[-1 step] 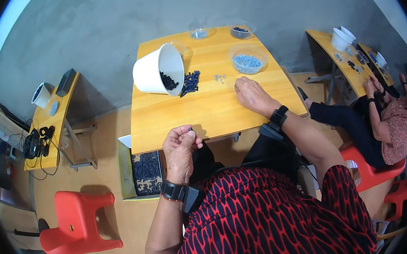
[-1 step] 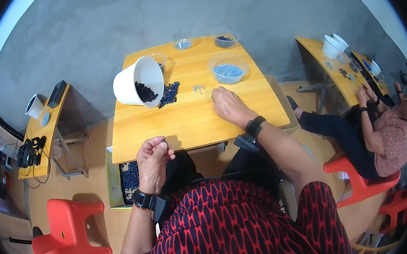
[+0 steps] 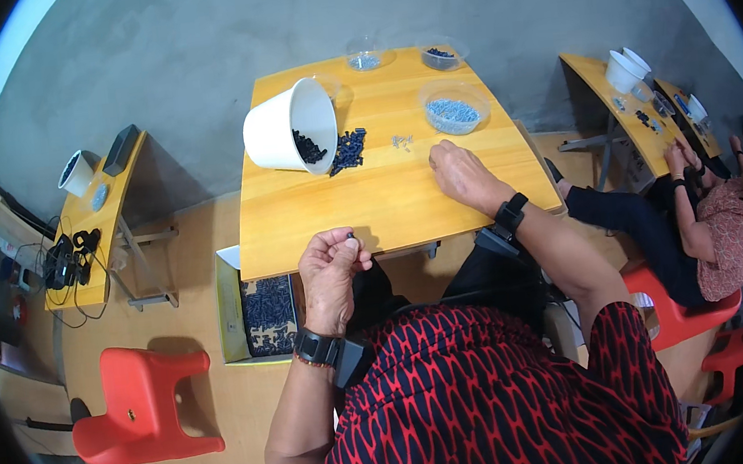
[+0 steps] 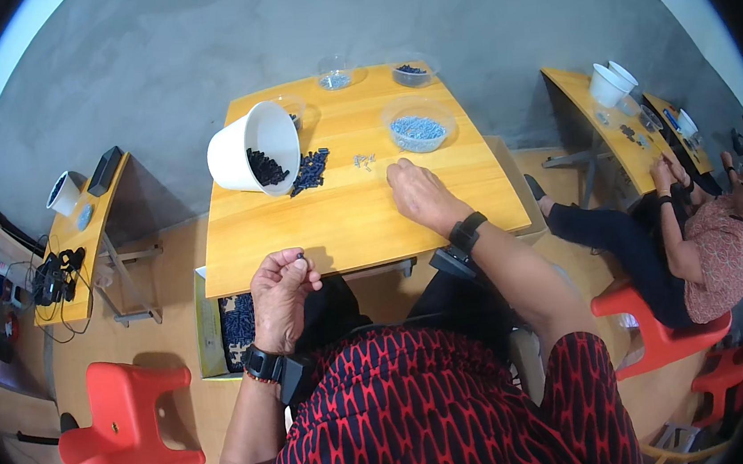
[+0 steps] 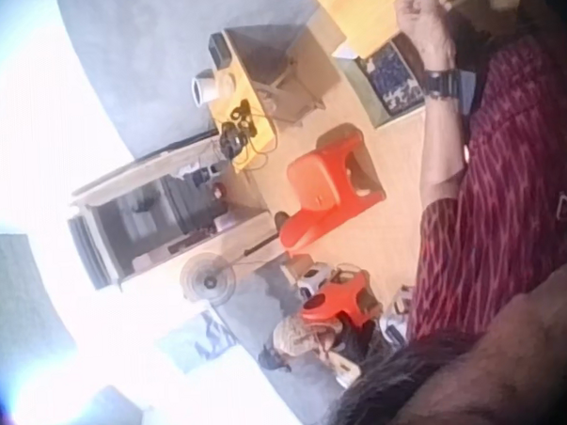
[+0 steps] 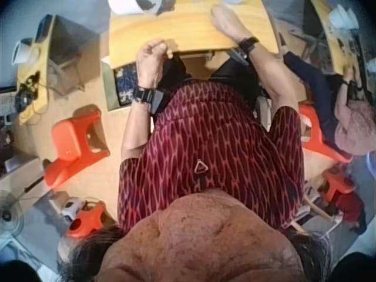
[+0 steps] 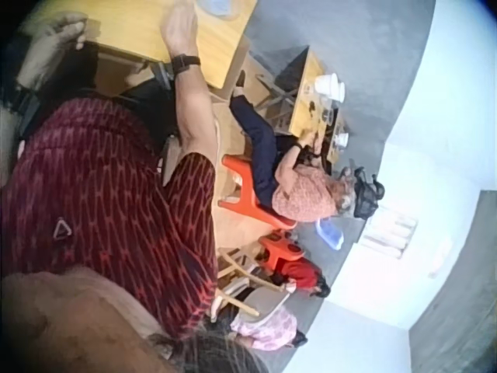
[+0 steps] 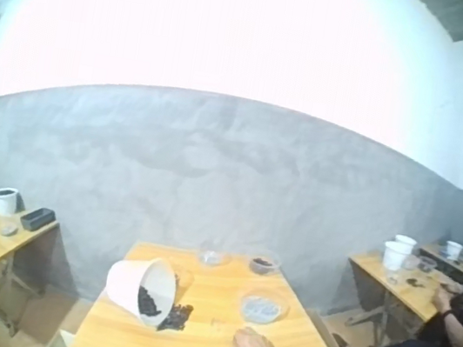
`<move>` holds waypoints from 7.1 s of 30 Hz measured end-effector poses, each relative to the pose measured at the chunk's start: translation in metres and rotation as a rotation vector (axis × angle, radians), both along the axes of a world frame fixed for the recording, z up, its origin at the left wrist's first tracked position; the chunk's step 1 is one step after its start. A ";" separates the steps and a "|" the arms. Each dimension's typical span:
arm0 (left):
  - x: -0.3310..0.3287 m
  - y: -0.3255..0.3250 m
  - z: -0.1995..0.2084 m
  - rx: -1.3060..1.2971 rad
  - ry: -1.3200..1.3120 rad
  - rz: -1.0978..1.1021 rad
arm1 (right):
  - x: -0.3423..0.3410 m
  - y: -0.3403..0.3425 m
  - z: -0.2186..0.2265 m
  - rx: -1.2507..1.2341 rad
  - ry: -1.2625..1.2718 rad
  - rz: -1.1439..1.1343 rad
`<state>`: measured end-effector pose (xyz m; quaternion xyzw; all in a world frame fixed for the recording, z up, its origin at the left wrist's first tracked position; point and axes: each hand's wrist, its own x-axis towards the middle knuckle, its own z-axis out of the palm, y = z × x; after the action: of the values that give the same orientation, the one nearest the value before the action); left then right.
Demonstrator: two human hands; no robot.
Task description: Assembling small black plastic components by fitting them onto narrow tubes or pegs.
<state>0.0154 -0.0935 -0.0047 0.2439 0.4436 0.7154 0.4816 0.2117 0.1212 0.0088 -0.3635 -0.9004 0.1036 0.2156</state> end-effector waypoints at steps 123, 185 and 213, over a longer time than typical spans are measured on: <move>-0.010 0.004 -0.006 0.066 -0.246 0.035 | -0.106 0.015 0.002 -0.237 0.265 0.063; 0.007 -0.006 0.008 0.054 -0.081 -0.107 | -0.047 -0.103 0.031 -0.685 0.575 0.417; 0.005 -0.011 0.006 -0.090 -0.302 -0.214 | -0.047 -0.118 0.035 -0.194 0.203 0.521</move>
<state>0.0208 -0.1042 0.0013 0.1577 0.3695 0.6679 0.6265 0.1648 0.0035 0.0440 -0.1266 -0.9231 0.2769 0.2348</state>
